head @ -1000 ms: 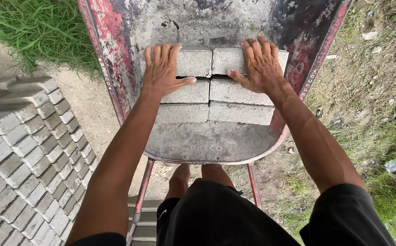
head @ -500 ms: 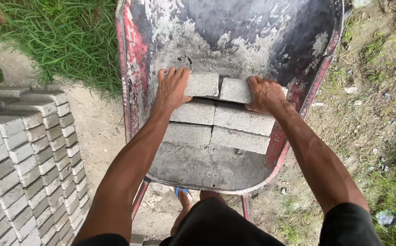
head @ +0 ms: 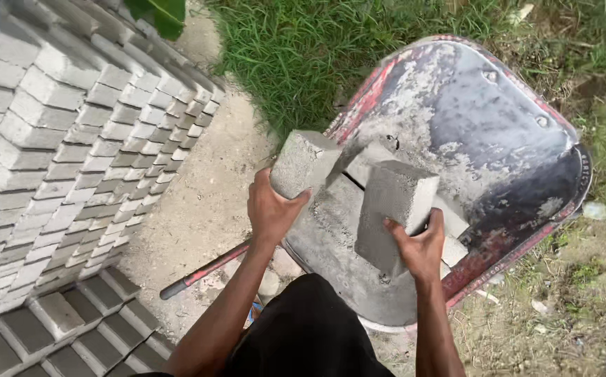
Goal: The person repeatedly picks up two concrete bricks from a wheelbarrow and places them onto a growing stack. The person carries the bricks by hand and arranges them in rows on top of existing layers.
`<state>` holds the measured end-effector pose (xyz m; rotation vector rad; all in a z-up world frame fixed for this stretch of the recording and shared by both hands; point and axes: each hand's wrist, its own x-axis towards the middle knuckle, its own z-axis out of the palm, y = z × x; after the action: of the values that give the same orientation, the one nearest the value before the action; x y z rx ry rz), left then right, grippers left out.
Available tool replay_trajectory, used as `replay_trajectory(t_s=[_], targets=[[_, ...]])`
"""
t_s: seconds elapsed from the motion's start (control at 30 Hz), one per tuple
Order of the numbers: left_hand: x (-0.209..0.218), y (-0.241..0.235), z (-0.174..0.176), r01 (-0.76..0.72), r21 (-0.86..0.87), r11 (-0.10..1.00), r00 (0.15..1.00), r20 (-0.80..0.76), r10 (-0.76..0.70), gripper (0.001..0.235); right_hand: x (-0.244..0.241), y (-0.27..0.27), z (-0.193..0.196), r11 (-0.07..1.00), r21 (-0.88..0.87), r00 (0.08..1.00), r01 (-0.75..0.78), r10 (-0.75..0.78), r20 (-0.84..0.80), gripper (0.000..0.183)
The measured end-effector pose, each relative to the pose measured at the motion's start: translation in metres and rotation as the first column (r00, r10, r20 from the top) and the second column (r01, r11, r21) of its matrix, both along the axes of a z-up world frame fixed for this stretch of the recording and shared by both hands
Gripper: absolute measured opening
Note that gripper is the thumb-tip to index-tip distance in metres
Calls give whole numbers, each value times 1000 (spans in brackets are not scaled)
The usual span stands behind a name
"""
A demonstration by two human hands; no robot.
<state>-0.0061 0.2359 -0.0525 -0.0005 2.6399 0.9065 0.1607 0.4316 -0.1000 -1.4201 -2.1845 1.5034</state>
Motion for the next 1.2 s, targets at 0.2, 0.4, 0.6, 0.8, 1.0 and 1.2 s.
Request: replay_trajectory(t_s=[0.2, 0.4, 0.6, 0.8, 1.0, 1.2], targets=[[37, -177, 52, -496, 99, 863, 864, -38, 501, 79, -72, -187, 80, 936, -257, 968, -241, 213, -134, 60], [75, -389, 94, -823, 207, 529, 549, 52, 834, 83, -116, -399, 106, 829, -272, 868, -489, 430, -249, 58], [114, -569, 105, -903, 257, 343, 339, -60, 939, 96, -138, -601, 135, 602, -402, 724, -690, 577, -379, 34], [92, -678, 183, -939, 265, 218, 185, -146, 972, 82, -184, -733, 141, 424, -457, 623, -782, 523, -582, 42], [5, -782, 249, -897, 299, 325, 169, -446, 879, 86, -249, -836, 247, 430, -443, 617, -786, 510, -599, 117], [-122, -874, 308, -841, 300, 451, 172, -642, 747, 73, -361, -934, 289, 497, -75, 351, -865, 490, -798, 79]])
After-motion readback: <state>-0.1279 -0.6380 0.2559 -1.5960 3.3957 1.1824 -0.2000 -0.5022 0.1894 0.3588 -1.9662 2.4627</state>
